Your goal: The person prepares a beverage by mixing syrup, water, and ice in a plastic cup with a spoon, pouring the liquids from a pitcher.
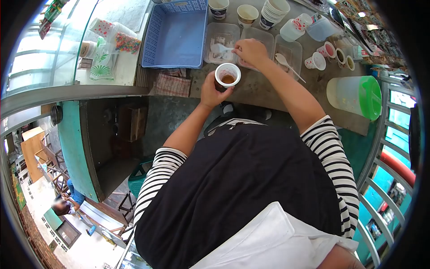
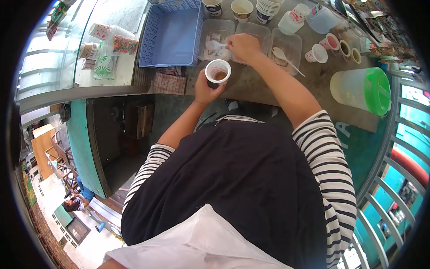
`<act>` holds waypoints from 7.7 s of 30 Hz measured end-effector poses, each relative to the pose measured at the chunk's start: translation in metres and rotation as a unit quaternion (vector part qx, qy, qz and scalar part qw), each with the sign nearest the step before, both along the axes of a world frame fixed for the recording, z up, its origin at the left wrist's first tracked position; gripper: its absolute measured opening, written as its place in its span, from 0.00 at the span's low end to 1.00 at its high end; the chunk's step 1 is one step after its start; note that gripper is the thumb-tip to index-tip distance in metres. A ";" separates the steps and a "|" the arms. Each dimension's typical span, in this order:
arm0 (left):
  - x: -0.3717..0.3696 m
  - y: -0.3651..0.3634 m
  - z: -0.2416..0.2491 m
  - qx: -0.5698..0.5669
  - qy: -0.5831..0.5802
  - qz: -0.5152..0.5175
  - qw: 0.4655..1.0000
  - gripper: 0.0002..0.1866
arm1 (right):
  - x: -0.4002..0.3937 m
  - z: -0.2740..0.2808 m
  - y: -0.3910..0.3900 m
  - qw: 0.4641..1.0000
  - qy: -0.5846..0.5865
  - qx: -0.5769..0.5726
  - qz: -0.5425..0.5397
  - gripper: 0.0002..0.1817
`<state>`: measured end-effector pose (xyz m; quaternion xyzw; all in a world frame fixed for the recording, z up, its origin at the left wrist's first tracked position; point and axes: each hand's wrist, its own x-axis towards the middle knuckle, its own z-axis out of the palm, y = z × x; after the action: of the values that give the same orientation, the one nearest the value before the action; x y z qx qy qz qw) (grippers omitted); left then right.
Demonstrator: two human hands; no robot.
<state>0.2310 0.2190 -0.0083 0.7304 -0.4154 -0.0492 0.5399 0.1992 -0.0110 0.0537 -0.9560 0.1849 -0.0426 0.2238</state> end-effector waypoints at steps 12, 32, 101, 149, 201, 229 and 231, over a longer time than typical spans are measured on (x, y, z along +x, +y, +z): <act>-0.001 -0.002 0.007 -0.014 -0.018 0.008 1.000 0.34 | -0.002 0.006 0.008 0.998 0.020 0.020 0.059 0.14; 0.000 -0.008 0.001 -0.017 -0.001 0.052 0.998 0.32 | -0.035 0.031 -0.041 0.961 -0.017 0.275 -0.028 0.15; -0.219 -0.197 0.004 0.087 0.016 -0.179 0.980 0.29 | -0.431 0.121 -0.247 0.688 -0.436 0.526 -0.245 0.25; -0.247 -0.209 -0.010 0.118 -0.145 -0.029 0.982 0.32 | -0.365 0.112 -0.201 0.963 -0.267 0.009 0.041 0.21; -0.250 -0.209 -0.001 0.155 -0.069 -0.004 0.985 0.34 | -0.400 0.117 -0.260 0.670 -0.415 0.602 -0.129 0.20; -0.176 -0.139 0.023 -0.025 0.184 -0.016 0.983 0.31 | -0.381 -0.040 -0.073 0.713 -0.330 0.447 -0.428 0.16; -0.159 -0.120 0.028 -0.024 0.188 -0.008 0.982 0.30 | -0.349 -0.025 -0.068 0.794 -0.256 0.468 -0.291 0.10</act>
<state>0.0723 0.0990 0.0195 0.6916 -0.3135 -0.1801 0.6253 -0.1496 -0.0789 0.0287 -0.5902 0.3880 -0.2569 0.6597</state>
